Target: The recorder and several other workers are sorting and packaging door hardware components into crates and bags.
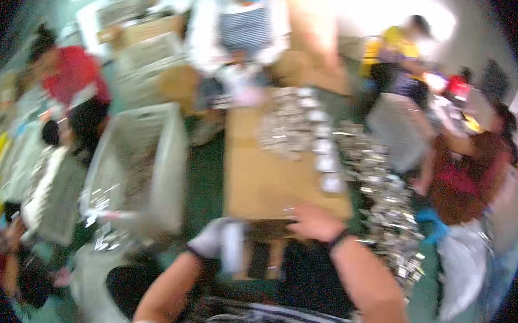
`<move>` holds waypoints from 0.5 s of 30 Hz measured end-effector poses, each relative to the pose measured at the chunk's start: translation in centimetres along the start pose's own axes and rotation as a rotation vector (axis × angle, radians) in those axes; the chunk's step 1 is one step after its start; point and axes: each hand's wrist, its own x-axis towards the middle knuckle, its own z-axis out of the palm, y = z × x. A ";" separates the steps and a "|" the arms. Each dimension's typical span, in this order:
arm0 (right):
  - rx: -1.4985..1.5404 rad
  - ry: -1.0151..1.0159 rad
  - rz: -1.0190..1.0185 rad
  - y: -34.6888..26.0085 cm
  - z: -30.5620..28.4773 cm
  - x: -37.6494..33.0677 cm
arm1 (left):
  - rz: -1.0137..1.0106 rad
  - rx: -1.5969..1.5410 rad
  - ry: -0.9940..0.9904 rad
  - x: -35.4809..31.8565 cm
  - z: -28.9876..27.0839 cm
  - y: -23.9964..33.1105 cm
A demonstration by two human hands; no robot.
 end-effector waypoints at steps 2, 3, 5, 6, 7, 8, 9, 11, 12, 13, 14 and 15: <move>0.003 0.109 -0.059 2.7 -0.6 -1.8 | 0.105 0.276 0.073 0.6 1.2 0.4; -0.096 0.064 0.000 2.4 -0.5 -1.2 | 0.034 0.124 0.081 -0.2 0.6 0.6; -0.147 0.052 0.018 1.4 -0.1 0.2 | -0.035 0.195 0.126 -1.7 -1.3 0.5; -0.121 0.062 0.013 1.5 0.6 0.3 | 0.074 0.330 0.096 -1.5 -2.0 -0.5; -0.106 0.074 0.027 1.7 0.8 0.1 | 0.052 0.256 0.089 -1.0 -1.4 -0.5; -0.102 0.057 0.066 1.9 0.8 0.0 | 0.031 0.183 0.082 -0.7 -1.0 -0.4; -0.112 0.052 0.078 1.8 0.6 0.1 | 0.008 0.091 0.104 -0.5 -1.2 -0.7; -0.134 0.046 0.079 2.2 0.3 0.0 | -0.032 -0.057 0.142 -0.3 -1.6 -1.1; -0.137 0.041 0.076 2.3 0.4 0.0 | -0.052 -0.110 0.161 -0.2 -1.5 -1.1; -0.140 0.037 0.075 2.2 0.4 0.0 | -0.064 -0.127 0.176 0.0 -1.2 -1.0; -0.138 0.029 0.086 2.2 0.3 0.0 | -0.083 -0.161 0.186 0.1 -1.2 -0.9; -0.142 0.025 0.088 2.2 0.2 0.0 | -0.101 -0.195 0.195 0.1 -1.0 -0.7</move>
